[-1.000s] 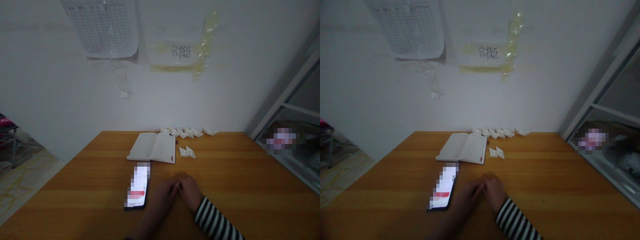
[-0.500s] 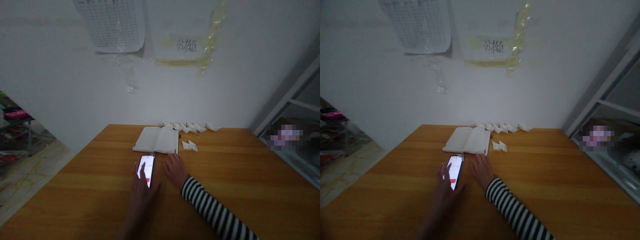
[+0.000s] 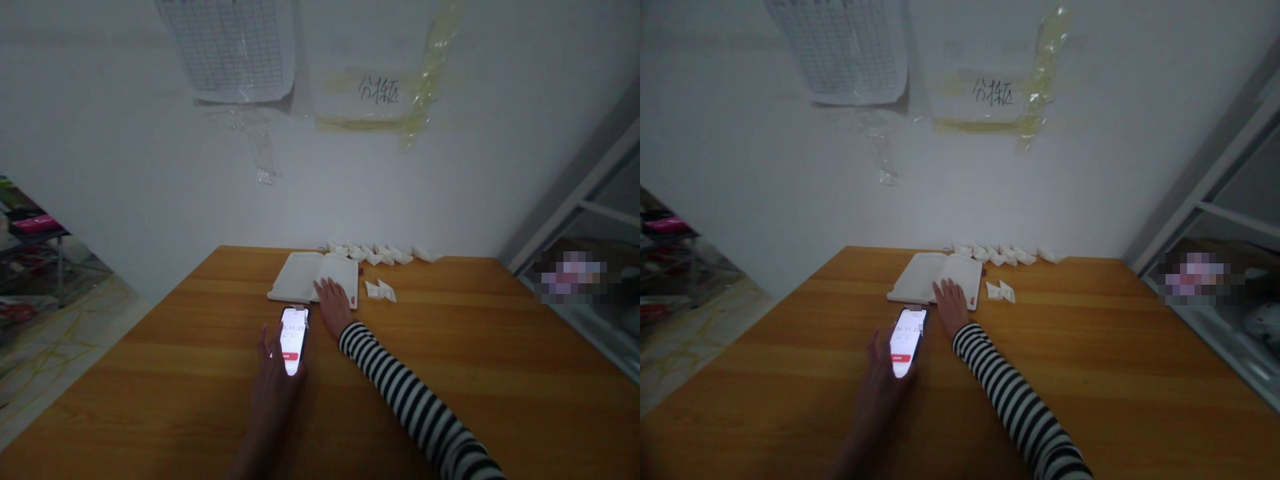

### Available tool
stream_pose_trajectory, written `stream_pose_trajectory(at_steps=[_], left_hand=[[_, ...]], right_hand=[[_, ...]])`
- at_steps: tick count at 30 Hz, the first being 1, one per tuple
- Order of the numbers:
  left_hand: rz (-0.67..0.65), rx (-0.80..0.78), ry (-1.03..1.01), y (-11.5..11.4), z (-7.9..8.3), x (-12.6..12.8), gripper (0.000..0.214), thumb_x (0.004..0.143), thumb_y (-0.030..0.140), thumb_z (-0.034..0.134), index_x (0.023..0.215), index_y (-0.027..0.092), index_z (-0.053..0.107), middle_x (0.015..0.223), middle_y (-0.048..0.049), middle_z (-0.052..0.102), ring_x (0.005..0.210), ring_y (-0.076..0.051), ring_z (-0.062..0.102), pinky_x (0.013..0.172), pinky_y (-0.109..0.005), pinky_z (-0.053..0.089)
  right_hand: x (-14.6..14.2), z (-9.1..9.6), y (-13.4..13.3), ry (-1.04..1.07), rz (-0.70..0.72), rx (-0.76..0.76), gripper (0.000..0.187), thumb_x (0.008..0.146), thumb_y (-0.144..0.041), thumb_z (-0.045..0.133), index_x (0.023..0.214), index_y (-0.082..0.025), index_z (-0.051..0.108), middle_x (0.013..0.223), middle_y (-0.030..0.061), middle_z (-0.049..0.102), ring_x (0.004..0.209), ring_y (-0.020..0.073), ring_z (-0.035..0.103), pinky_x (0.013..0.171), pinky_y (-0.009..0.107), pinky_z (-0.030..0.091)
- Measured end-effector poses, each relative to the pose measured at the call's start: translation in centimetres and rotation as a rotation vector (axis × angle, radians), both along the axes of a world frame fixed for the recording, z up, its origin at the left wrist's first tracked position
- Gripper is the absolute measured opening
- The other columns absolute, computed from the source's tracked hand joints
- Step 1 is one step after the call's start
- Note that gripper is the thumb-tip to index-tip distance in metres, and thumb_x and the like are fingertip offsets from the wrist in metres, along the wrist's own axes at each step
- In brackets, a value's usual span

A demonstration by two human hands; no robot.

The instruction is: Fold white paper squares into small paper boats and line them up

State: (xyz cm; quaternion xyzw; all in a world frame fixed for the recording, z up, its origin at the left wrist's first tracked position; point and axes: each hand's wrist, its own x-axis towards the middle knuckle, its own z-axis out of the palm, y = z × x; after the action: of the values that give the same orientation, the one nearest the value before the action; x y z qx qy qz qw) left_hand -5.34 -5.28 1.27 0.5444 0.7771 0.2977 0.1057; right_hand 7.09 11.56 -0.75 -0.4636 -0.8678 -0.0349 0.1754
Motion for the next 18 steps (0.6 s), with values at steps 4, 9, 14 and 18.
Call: stream_pose_trajectory(at_steps=[4, 9, 14, 18], left_hand=[[0.021, -0.019, 0.025, 0.1, 0.2, -0.2, 0.075, 0.085, 0.026, 0.056, 0.150, 0.025, 0.021, 0.162, -0.0206, 0.015, 0.112, -0.038, 0.063, 0.057, -0.038, 0.058], [0.030, -0.051, 0.011, 0.2, 0.3, -0.5, 0.076, 0.084, 0.025, 0.058, 0.150, 0.023, 0.022, 0.162, -0.0209, 0.014, 0.104, -0.033, 0.067, 0.062, -0.038, 0.059], [0.051, -0.087, -0.023, 0.3, 0.5, -0.5, 0.081, 0.083, 0.026, 0.060, 0.152, 0.027, 0.018, 0.163, -0.0166, 0.015, 0.107, -0.032, 0.066, 0.067, -0.038, 0.059], [0.034, -0.081, -0.032, 0.2, 0.6, -0.5, 0.082, 0.083, 0.028, 0.058, 0.152, 0.026, 0.015, 0.161, -0.0180, 0.017, 0.116, -0.035, 0.061, 0.074, -0.043, 0.059]], right_hand=[[-0.7, 0.4, 0.7, -0.062, 0.013, -0.022, 0.046, 0.100, -0.009, 0.034, 0.144, -0.010, 0.045, 0.148, 0.0208, 0.048, 0.139, 0.0303, 0.044, 0.110, 0.045, 0.040], [-1.3, 4.0, 1.9, -0.070, 0.011, 0.020, 0.043, 0.100, -0.010, 0.035, 0.141, -0.011, 0.047, 0.142, 0.0198, 0.054, 0.130, 0.0264, 0.054, 0.106, 0.040, 0.045], [-2.1, 10.2, 3.3, -0.046, -0.056, 0.068, 0.032, 0.101, -0.013, 0.036, 0.127, -0.015, 0.054, 0.113, 0.0156, 0.070, 0.096, 0.0239, 0.069, 0.077, 0.036, 0.055], [-1.8, 14.4, 2.1, -0.025, -0.061, 0.121, 0.030, 0.102, -0.018, 0.038, 0.128, -0.019, 0.053, 0.114, 0.0131, 0.070, 0.099, 0.0225, 0.068, 0.079, 0.033, 0.053]])
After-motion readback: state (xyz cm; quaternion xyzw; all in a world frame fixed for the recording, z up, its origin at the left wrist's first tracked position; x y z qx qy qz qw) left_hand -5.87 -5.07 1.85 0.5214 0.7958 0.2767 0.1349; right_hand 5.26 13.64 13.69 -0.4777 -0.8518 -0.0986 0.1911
